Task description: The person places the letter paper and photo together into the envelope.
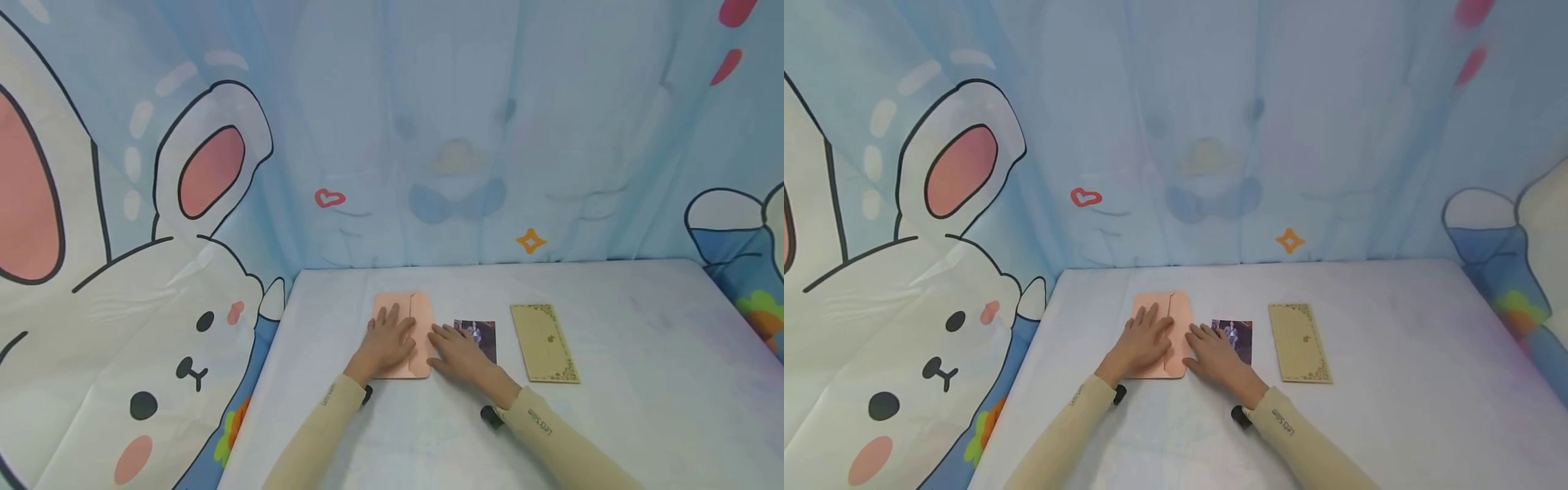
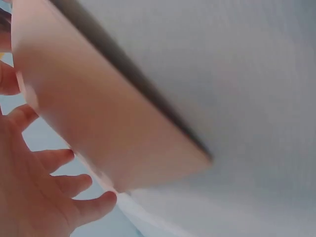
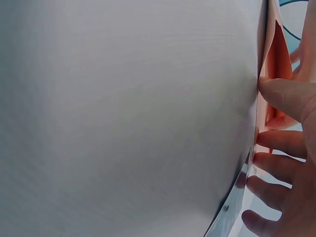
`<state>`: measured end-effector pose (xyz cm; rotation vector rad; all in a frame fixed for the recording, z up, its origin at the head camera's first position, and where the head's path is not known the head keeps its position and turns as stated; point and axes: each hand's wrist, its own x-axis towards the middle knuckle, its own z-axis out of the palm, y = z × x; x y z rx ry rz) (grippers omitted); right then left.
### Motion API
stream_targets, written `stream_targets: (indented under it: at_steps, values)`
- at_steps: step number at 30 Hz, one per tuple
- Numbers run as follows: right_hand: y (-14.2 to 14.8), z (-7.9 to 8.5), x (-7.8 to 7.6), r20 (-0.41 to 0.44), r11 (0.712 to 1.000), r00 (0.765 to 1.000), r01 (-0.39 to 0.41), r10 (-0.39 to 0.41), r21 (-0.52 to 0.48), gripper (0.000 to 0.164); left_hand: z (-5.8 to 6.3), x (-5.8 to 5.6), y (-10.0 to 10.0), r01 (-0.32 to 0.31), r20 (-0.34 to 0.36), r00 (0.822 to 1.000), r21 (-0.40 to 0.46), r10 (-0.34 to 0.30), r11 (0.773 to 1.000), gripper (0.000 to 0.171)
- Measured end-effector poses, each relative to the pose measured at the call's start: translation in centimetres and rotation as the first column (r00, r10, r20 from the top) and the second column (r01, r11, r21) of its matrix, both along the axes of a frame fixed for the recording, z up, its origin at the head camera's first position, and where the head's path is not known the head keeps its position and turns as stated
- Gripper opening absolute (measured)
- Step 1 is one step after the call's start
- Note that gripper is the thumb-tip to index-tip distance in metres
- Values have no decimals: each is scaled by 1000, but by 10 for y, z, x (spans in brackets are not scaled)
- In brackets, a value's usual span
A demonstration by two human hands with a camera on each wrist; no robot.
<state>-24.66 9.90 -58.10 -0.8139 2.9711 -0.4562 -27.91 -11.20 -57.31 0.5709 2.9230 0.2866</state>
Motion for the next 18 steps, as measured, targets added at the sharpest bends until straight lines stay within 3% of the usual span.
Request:
stream_targets:
  at_steps: [10, 18]
  values:
    - [-1, 1, 0, 24, 1000, 1000, 6, -6, 11, 59, 10, -13, -4, 87, -9, 996, -29, -88, 996, 38]
    - [-2, 4, 0, 43, 1000, 999, 13, -14, 19, 59, 10, -18, -1, 80, 3, 997, -48, -80, 996, 34]
